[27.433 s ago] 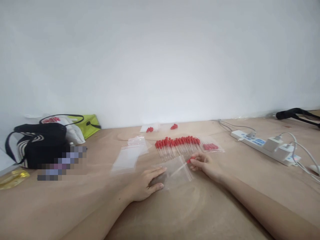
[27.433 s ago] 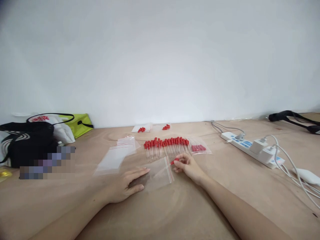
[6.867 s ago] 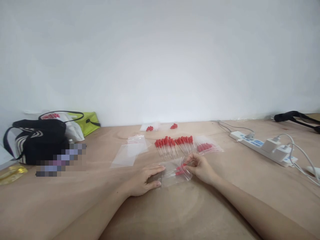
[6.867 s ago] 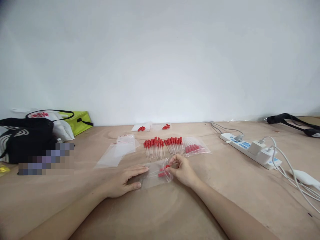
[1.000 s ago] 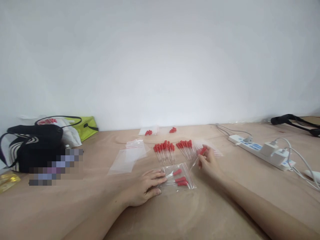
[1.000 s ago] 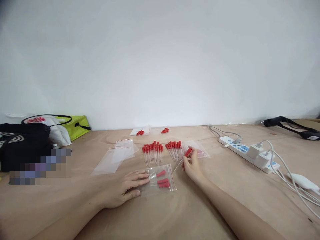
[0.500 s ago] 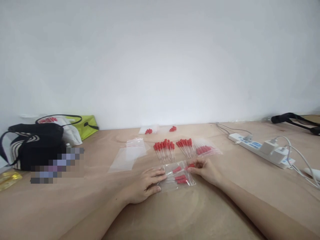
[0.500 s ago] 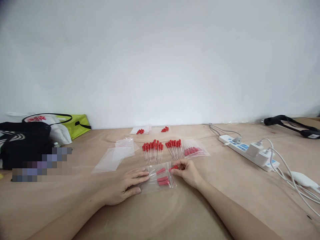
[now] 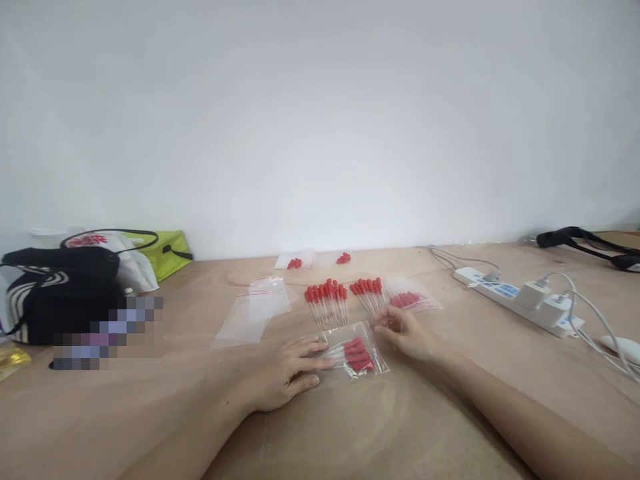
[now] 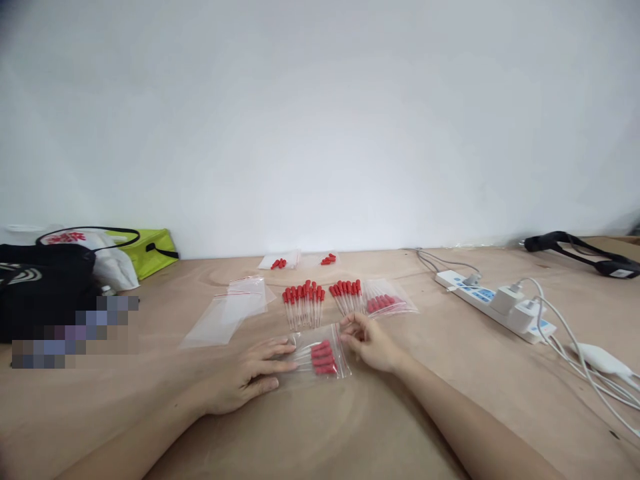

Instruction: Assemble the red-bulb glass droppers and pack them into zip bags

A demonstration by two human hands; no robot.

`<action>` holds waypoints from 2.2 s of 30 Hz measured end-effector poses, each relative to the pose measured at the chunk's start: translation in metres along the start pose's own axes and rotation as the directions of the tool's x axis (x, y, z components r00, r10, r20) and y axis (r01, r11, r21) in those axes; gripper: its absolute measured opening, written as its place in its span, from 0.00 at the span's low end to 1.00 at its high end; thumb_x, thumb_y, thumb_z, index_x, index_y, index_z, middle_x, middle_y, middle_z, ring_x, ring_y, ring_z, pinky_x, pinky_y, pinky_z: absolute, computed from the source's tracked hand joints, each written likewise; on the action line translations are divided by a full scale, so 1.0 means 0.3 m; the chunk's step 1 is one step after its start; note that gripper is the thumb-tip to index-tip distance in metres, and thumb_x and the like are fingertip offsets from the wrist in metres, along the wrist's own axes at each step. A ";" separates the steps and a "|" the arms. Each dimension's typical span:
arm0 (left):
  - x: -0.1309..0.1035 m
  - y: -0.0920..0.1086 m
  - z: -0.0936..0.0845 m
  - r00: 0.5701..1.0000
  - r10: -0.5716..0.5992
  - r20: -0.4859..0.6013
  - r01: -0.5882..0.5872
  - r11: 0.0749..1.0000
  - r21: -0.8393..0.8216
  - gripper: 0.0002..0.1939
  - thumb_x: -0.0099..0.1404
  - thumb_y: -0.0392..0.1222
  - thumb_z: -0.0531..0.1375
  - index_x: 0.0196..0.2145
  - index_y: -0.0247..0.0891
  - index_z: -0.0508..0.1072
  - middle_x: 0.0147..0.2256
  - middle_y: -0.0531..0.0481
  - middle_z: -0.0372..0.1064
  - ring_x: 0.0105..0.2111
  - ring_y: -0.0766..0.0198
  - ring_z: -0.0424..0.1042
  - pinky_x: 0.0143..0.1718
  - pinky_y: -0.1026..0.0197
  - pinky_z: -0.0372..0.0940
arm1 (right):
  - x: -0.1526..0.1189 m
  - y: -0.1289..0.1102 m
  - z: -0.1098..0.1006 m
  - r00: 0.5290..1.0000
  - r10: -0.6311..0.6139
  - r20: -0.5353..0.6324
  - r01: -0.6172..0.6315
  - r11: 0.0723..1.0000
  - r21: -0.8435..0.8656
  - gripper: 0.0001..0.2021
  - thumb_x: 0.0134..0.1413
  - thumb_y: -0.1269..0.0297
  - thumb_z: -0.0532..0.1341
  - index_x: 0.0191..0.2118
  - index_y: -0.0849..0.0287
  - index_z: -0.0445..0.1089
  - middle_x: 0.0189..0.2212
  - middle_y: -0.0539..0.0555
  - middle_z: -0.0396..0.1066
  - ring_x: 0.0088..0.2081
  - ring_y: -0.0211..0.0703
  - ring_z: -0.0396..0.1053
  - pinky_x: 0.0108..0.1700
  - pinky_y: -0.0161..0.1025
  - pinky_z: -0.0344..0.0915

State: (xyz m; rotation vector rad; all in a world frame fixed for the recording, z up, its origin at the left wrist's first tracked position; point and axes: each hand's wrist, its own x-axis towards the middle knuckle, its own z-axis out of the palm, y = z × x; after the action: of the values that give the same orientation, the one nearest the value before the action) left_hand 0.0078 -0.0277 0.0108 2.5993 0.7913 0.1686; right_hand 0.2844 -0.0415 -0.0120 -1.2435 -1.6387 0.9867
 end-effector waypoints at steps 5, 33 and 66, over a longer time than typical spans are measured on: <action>0.004 -0.005 0.004 1.000 0.024 -0.016 -0.024 0.999 -0.036 0.18 0.64 0.43 0.50 0.53 0.53 0.59 0.57 0.54 0.51 0.57 0.56 0.47 0.55 0.49 0.45 | 0.123 0.003 -0.038 0.960 -0.026 -0.279 -0.128 0.844 -0.521 0.03 0.42 0.71 0.56 0.27 0.60 0.66 0.26 0.50 0.70 0.27 0.36 0.65 0.31 0.32 0.60; 0.000 0.013 -0.002 1.000 -0.006 0.014 0.006 0.998 0.062 0.20 0.65 0.42 0.48 0.55 0.53 0.55 0.58 0.53 0.47 0.57 0.55 0.47 0.55 0.48 0.45 | 0.052 0.029 -0.035 0.901 -0.050 -0.430 0.033 0.998 -0.049 0.27 0.50 0.57 0.50 0.54 0.61 0.41 0.25 0.46 0.58 0.19 0.35 0.61 0.22 0.35 0.61; 0.003 0.005 0.005 1.000 -0.011 0.005 0.011 0.997 0.075 0.20 0.65 0.43 0.48 0.55 0.53 0.55 0.59 0.53 0.46 0.57 0.56 0.47 0.55 0.48 0.46 | -0.006 0.015 0.062 0.914 0.048 -0.402 0.116 0.921 0.373 0.27 0.39 0.48 0.60 0.42 0.54 0.50 0.24 0.44 0.55 0.21 0.35 0.63 0.24 0.38 0.65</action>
State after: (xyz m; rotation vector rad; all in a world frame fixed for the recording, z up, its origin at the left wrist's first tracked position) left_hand 0.0097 -0.0288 0.0102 2.6640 0.8250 0.1314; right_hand 0.2688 -0.0442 -0.0227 -1.0525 -1.0726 0.9049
